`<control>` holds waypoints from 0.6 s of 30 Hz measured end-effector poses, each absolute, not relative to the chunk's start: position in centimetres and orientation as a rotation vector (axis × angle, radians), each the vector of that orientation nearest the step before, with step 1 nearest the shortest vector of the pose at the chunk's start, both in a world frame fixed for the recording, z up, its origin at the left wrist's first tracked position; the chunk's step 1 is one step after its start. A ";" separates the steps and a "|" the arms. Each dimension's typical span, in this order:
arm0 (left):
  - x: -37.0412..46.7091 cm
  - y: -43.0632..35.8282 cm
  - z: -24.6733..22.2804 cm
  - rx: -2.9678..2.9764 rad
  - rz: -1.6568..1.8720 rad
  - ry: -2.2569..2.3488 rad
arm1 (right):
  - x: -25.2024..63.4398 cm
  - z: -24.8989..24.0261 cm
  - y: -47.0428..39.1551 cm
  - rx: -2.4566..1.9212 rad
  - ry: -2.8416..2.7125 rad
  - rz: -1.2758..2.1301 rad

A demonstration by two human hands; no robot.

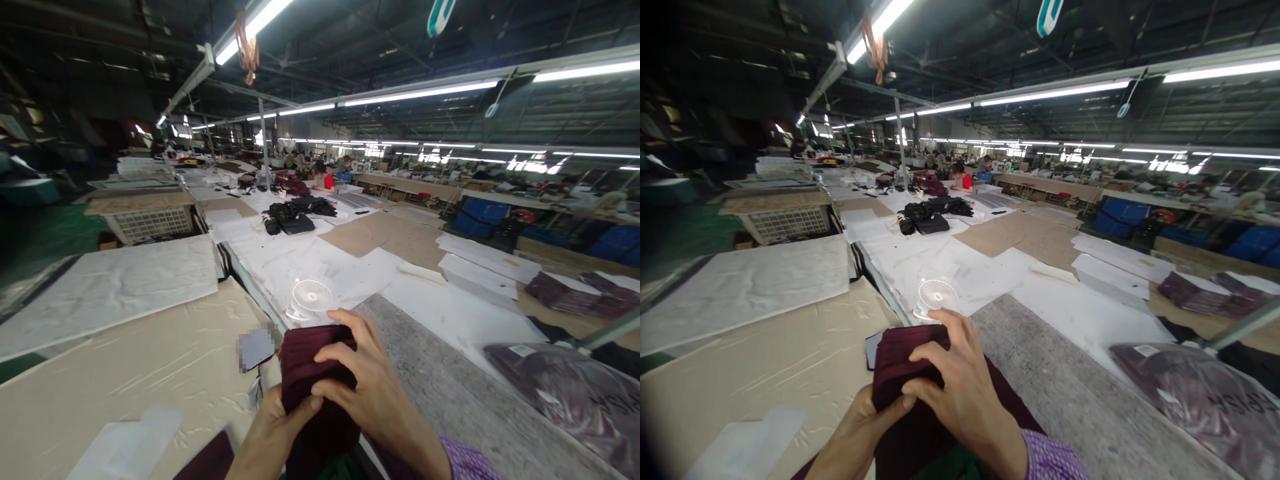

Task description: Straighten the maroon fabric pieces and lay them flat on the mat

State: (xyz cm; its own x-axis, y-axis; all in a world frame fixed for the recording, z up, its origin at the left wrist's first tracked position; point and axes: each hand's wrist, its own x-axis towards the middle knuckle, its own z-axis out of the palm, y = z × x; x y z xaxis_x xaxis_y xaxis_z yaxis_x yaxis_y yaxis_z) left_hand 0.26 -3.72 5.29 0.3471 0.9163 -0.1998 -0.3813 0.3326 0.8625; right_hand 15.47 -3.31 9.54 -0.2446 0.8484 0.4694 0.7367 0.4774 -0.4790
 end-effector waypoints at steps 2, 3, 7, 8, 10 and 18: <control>0.0 -3.8 5.1 0.865 0.951 0.822 | 15.7 9.7 -3.2 -1.327 -2.020 0.276; -0.1 -3.8 5.1 0.882 0.937 0.829 | 15.9 9.7 -3.2 -1.332 -2.017 0.306; -0.7 -3.7 5.5 0.781 0.966 0.787 | 17.2 9.4 -3.5 -1.338 -1.971 0.387; -0.9 -3.6 5.6 0.727 0.992 0.784 | 17.5 9.2 -3.5 -1.349 -1.937 0.412; -1.1 -3.5 5.8 0.641 1.032 0.789 | 18.0 8.6 -3.8 -1.383 -1.840 0.489; -1.4 -3.3 6.0 0.524 1.046 0.786 | 16.8 7.6 -5.4 -1.184 -1.620 1.039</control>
